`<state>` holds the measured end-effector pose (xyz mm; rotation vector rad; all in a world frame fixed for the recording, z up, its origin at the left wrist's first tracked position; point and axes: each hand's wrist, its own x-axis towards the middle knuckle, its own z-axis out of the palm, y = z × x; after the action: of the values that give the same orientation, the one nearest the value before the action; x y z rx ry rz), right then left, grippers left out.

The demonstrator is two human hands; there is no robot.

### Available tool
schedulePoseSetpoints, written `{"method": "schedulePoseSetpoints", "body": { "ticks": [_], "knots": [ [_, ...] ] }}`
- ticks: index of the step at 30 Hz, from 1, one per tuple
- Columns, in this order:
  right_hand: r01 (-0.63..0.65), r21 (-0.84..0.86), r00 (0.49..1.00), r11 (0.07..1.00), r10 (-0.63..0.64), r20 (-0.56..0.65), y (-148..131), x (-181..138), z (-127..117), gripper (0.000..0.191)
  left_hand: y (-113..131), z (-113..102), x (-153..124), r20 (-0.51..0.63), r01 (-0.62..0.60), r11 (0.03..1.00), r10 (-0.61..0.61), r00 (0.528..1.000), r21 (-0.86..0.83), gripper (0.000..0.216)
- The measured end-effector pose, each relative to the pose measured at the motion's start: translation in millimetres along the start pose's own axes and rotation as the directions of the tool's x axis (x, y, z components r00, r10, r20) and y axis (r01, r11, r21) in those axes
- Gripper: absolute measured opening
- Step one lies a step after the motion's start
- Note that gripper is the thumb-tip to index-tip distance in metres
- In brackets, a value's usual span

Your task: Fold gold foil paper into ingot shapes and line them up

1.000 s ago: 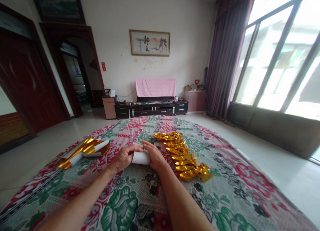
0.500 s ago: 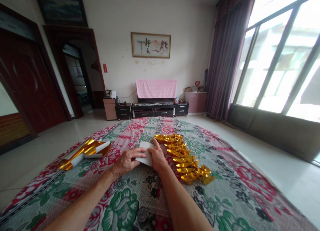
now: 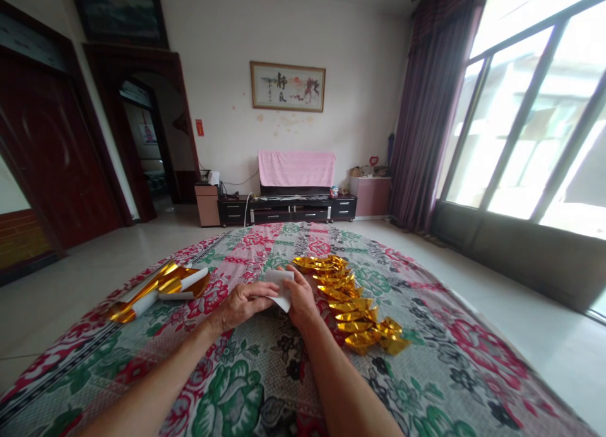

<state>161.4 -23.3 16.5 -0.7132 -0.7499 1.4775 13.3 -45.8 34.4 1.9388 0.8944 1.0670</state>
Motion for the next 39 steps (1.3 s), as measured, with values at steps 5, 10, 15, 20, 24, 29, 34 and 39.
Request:
{"method": "schedulePoseSetpoints", "body": {
  "ticks": [5, 10, 15, 20, 24, 29, 34, 39],
  "knots": [
    [-0.012, 0.033, 0.999, 0.999, 0.01, 0.05, 0.3, 0.7, -0.9, 0.058, 0.9, -3.5, -1.8, 0.021, 0.064, 0.992, -0.062, 0.998, -0.105, 0.027],
    [-0.023, 0.019, 0.999, 1.0, 0.022, 0.042, 2.0, 2.1, -2.1, 0.057, 4.1, 0.9, -2.5, 0.109, 0.149, 0.982, -0.137, 0.985, -0.117, 0.034],
    [-0.029, 0.031, 0.999, 0.999, 0.028, 0.044, 2.6, 2.9, -3.5, 0.056, 3.6, 2.7, -2.8, 0.147, 0.17, 0.975, -0.149, 0.978, -0.146, 0.029],
    [-0.034, 0.028, 0.997, 0.999, 0.032, 0.073, 4.5, 5.2, -5.8, 0.051, -0.1, 0.5, -1.1, 0.027, 0.197, 0.969, -0.196, 0.98, -0.146, 0.033],
    [-0.028, 0.04, 0.991, 0.999, 0.023, 0.131, 6.3, 6.0, -6.5, 0.045, -4.6, 3.2, 4.5, -0.206, 0.141, 0.984, -0.162, 0.965, -0.112, 0.03],
    [-0.022, 0.033, 0.991, 0.999, 0.018, 0.131, 6.4, 4.0, -4.3, 0.04, -11.2, 7.3, 8.5, -0.316, 0.096, 0.994, -0.106, 0.943, -0.046, 0.026],
    [-0.014, 0.022, 0.989, 1.0, 0.011, 0.147, 7.4, 2.5, -1.8, 0.04, -18.9, 6.2, 8.3, -0.392, 0.106, 0.993, -0.075, 0.917, 0.06, 0.023],
    [-0.023, 0.019, 0.984, 1.0, 0.019, 0.178, 5.8, -1.0, 2.4, 0.039, -19.0, 6.1, 6.6, -0.335, 0.168, 0.983, -0.134, 0.933, 0.074, 0.032]
  ]
}}
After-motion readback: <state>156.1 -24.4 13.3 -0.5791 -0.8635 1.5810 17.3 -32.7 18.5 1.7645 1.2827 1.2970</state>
